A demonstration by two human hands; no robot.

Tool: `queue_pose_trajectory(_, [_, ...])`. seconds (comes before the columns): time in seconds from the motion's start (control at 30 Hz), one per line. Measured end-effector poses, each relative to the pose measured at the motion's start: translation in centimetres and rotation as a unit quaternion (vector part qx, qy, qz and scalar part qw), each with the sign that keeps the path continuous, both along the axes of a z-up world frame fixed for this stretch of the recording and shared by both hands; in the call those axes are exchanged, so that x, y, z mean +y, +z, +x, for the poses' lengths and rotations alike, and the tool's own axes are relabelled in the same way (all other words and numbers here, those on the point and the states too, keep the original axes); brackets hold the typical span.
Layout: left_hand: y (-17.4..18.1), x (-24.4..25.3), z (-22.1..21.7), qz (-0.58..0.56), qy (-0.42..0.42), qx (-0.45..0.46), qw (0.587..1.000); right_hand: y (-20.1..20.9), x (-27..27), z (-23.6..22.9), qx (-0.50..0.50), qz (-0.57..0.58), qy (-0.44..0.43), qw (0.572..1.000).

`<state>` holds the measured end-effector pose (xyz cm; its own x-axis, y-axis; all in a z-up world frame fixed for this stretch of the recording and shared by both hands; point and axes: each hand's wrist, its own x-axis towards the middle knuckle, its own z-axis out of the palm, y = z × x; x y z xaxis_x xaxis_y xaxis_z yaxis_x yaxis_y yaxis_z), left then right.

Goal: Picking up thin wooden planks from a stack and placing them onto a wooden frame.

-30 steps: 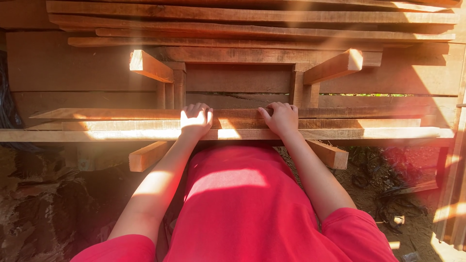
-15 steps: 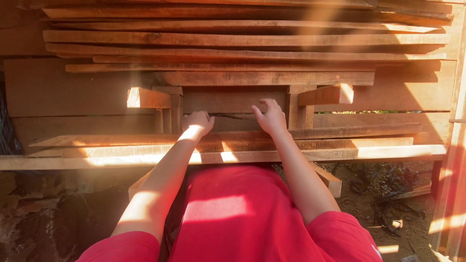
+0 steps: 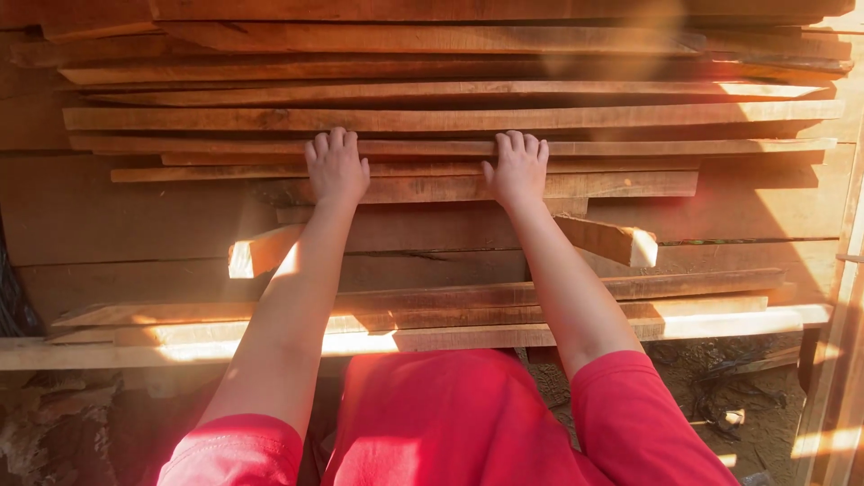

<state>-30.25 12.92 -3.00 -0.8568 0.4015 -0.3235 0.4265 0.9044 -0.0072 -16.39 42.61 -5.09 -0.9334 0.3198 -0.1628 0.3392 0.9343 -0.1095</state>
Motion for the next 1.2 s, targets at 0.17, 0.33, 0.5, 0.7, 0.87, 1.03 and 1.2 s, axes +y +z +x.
queue_pose_trajectory(0.17, [-2.6,-1.0,-1.3,-0.019,-0.048,0.029,0.998,-3.1,1.9,-0.4,0.013,0.015,0.048,0.999])
queue_pose_trajectory(0.33, [-2.7,-2.3,-2.7,0.013,-0.080,0.014,0.997,-3.1,2.6,0.3,-0.007,0.010,0.076,0.997])
queue_pose_trajectory(0.5, [5.6,-2.9,-3.1,0.047,-0.097,-0.115,0.988,4.2,2.2,0.9,0.003,-0.096,0.077,0.992])
queue_pose_trajectory(0.7, [18.2,-1.1,-1.3,0.010,-0.050,-0.160,0.986,11.3,1.2,2.3,0.154,-0.110,0.113,0.975])
queue_pose_trajectory(0.87, [26.2,-1.1,2.0,0.083,-0.085,-0.170,0.978,18.1,-0.2,3.9,0.217,-0.101,0.148,0.960])
queue_pose_trajectory(1.03, [31.6,-1.8,5.0,0.108,-0.110,-0.181,0.971,25.1,-1.7,6.2,0.232,-0.100,0.176,0.952])
queue_pose_trajectory(1.2, [31.8,-2.3,7.0,0.136,-0.151,-0.193,0.960,28.7,-3.2,8.9,0.122,-0.135,0.201,0.963])
